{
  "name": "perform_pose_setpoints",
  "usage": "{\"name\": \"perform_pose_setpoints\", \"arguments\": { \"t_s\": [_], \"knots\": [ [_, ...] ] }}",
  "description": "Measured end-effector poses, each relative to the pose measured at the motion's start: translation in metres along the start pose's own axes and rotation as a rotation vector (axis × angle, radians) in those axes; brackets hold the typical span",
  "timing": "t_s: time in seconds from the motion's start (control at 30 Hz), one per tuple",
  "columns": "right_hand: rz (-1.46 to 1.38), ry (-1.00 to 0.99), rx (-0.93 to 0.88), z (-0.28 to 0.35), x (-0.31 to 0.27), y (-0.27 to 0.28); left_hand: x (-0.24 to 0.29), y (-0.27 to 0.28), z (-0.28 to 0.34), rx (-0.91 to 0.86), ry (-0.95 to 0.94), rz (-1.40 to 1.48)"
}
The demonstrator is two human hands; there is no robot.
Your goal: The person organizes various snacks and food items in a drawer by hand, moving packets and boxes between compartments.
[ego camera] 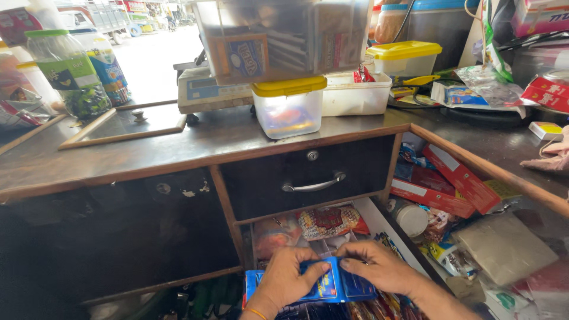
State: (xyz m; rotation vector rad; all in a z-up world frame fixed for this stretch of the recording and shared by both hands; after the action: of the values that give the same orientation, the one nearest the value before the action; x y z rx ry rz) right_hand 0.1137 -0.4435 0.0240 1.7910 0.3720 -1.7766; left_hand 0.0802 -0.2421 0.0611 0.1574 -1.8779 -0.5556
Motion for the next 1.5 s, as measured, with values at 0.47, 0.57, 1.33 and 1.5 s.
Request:
{"name": "perform_pose_setpoints", "arguments": {
  "t_s": [0.47,0.57,1.33,1.5],
  "knots": [
    [0.108,0.065,0.475,-0.008,0.035,0.076,-0.015,0.011,-0.003,0.363,-0.05,0.007],
    [-0.321,0.165,0.587,0.002,0.036,0.098,-0.01,0.008,0.005,0.391,-0.075,-0.116],
    [-0.15,0.014,0.254,-0.005,0.018,0.036,0.002,0.038,0.027,-0.047,0.254,-0.234],
    [-0.401,0.24,0.214,0.006,-0.01,0.032,0.03,0.037,0.015,-0.001,0.089,-0.297]
  ]
}}
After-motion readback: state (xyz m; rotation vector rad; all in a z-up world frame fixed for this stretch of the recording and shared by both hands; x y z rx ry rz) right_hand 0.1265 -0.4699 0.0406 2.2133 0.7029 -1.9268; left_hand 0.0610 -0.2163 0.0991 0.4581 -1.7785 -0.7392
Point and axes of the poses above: each hand's wrist, its own z-axis away from the middle knuckle, its own y-axis out of the back of the hand, x = y × z, the point moved 5 cm from there along -z, towards the middle knuckle, and after that the axes turned 3 degrees about -y, right-handed, at the moved point
